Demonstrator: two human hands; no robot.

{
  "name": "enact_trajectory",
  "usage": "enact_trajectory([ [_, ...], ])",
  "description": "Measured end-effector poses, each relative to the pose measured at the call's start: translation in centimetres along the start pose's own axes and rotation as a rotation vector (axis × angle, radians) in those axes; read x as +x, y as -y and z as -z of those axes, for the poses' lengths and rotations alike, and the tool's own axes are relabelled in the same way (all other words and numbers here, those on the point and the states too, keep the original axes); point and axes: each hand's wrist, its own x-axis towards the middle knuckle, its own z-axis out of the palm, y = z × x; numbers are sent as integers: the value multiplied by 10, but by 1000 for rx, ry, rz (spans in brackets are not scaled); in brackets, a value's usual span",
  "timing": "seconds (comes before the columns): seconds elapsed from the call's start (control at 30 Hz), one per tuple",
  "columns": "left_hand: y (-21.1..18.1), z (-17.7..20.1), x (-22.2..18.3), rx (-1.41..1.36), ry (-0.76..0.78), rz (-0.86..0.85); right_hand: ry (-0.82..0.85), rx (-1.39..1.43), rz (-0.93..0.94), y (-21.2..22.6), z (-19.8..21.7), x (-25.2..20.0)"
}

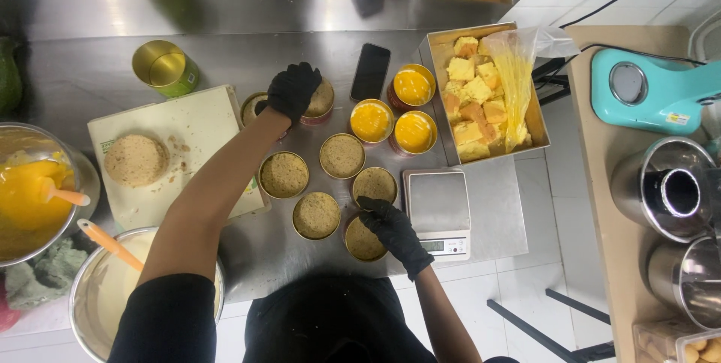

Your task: The person pipes yellow fruit filling from a plastic bag into round cake tins on a scale, places sponge cake pieces into the tins, then spoons white cream from a large bowl over the cakes, weighing each tin as they work.

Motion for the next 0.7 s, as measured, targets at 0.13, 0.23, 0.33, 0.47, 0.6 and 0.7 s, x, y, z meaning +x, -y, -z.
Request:
enact_trajectory([
  [0.13, -21, 44, -13, -39, 81, -55, 25, -34, 112, 6, 0, -1],
  [0.23, -11, -10, 1, -149, 118, -49, 33, -161, 5, 11, -1, -2],
  [0.33, -5, -51, 14, -357, 114, 49, 32, -121, 38, 5, -3, -4],
  [0.47, -15, -36, 12, -480, 131, 132, 52, -48, -27, -23, -7, 3],
  [0.6, -12, -118, 33, -458, 51, 251, 58, -93, 31, -23, -14, 2],
  [0.7, -23, -56, 20, -406, 196, 206, 99, 10, 168, 12, -16, -11],
])
